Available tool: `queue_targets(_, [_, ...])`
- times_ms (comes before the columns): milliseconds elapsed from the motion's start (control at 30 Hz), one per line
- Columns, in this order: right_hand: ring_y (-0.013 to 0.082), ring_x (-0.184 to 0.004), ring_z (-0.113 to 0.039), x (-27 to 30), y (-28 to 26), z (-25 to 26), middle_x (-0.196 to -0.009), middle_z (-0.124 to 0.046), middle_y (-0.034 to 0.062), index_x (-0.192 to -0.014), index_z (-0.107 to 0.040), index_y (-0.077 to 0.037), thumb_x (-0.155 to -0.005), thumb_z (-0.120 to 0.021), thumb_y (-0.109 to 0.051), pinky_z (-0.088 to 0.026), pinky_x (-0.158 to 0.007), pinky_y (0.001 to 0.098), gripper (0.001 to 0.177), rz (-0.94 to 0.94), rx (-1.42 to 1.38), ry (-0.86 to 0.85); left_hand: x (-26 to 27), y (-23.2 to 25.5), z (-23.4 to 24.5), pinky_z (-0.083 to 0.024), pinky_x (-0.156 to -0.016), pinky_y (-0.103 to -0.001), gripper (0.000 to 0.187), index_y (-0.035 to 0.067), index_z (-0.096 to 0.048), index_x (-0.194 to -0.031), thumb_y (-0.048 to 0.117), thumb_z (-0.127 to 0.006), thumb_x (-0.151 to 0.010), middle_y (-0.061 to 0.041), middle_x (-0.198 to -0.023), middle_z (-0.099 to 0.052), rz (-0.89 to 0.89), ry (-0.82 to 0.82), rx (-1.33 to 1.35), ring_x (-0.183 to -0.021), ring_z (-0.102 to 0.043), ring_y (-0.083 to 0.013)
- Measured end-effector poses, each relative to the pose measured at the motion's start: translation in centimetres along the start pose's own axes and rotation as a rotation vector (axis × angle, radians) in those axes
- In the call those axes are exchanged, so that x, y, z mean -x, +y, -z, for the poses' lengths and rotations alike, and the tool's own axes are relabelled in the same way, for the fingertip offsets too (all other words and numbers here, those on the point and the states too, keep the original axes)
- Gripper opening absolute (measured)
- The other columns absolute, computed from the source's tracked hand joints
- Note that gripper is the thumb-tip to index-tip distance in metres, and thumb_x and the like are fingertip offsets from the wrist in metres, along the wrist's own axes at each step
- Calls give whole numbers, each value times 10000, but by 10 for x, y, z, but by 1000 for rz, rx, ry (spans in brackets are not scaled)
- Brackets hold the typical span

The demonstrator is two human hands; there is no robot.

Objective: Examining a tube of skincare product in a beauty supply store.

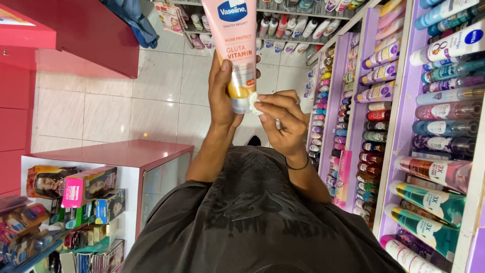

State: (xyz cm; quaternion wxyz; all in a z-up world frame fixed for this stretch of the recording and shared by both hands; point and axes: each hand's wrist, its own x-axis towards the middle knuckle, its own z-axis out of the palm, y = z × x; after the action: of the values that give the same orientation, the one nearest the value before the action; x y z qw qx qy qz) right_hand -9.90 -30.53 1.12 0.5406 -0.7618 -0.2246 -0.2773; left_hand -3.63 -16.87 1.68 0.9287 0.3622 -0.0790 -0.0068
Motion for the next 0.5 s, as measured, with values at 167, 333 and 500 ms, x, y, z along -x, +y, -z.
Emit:
queue_targets(167, [242, -1006, -583, -11, 0, -15, -1143, -701, 100, -1043, -727, -12, -946, -688, -47, -509, -909, 351, 110, 7, -42, 35, 0, 3, 14, -444, -805, -276, 437, 40, -449, -1481, 227, -429, -1087, -82, -1147, -653, 45, -29, 20, -919, -578, -123])
queue_targets(333, [298, -878, -620, -23, 14, -38, -1056, -732, 177, -1032, -785, 13, -993, -670, -84, -514, -788, 403, 156, 214, -108, 208, -17, 6, 27, -645, -698, -407, 429, 4, -543, -1332, 290, -561, -1013, -228, -1001, -703, -8, 33, 140, -750, -728, -278])
queue_targets(500, [237, -1035, -581, -18, -2, -49, -1142, -696, 82, -1046, -721, -35, -954, -691, -60, -513, -918, 352, 100, 9, -29, 88, -24, 39, 24, -521, -784, -281, 407, 29, -496, -1427, 295, -457, -1122, -94, -1108, -678, 15, -54, -46, -901, -651, -143])
